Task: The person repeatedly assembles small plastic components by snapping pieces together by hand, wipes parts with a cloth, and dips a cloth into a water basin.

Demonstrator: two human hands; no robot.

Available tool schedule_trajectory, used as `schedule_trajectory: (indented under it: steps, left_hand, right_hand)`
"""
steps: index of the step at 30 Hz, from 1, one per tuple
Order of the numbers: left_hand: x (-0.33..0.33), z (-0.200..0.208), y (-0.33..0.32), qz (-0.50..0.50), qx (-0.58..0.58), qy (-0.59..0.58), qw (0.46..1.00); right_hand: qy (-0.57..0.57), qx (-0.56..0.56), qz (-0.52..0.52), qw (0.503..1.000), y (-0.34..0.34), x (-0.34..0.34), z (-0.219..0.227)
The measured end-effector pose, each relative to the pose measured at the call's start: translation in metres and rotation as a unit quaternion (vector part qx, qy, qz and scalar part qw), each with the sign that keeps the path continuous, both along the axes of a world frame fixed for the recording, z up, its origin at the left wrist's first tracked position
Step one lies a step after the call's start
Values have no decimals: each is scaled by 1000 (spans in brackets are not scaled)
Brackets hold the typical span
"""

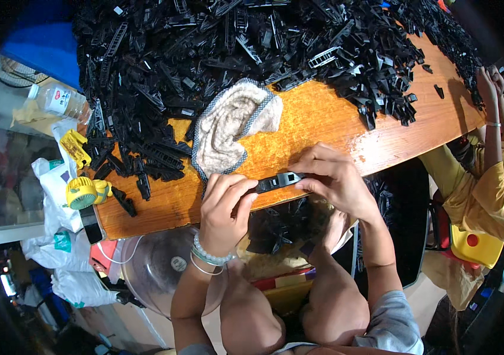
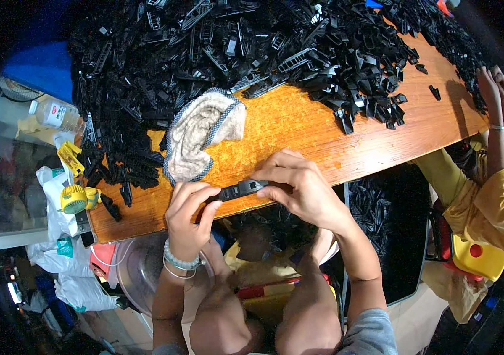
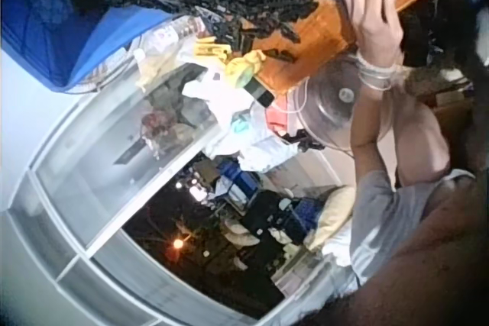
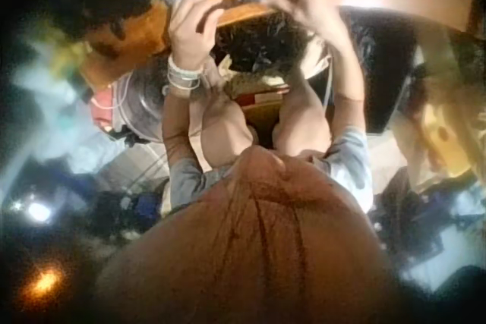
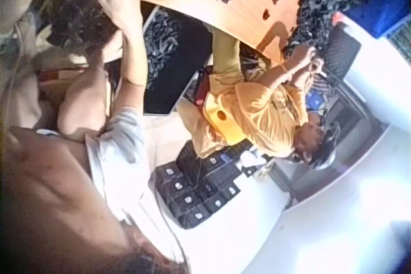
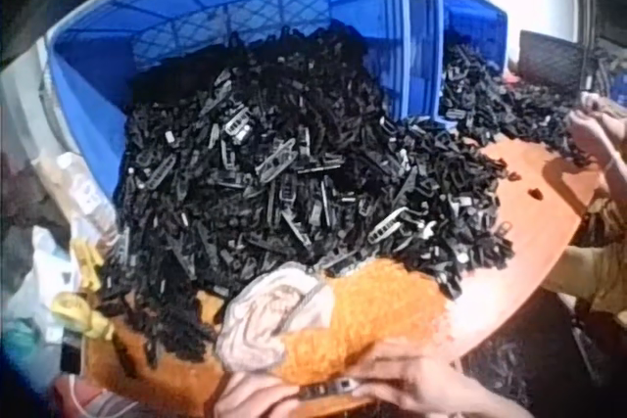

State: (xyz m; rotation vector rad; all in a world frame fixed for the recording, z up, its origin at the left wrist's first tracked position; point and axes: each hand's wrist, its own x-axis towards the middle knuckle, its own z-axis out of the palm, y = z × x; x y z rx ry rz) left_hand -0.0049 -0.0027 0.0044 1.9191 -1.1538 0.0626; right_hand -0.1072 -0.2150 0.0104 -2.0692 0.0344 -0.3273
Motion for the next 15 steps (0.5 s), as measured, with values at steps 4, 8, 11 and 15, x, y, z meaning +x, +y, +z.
schedule_trajectory:
  steps: [4, 8, 11, 15]
  left_hand:
    - [6, -1, 1, -6, -22, 35, 999]
    - [5, -2, -5, -25, -31, 42, 998]
    - [10, -2, -4, -45, -22, 36, 998]
    - [39, 15, -16, -84, 49, 93, 991]
  right_hand:
    - [-11, -8, 16, 1000, 3, 10, 1]
    - [-32, -50, 46, 997, 10, 16, -3]
    - [-25, -40, 18, 999, 13, 9, -6]
    - [16, 10, 111, 994, 4, -3, -1]
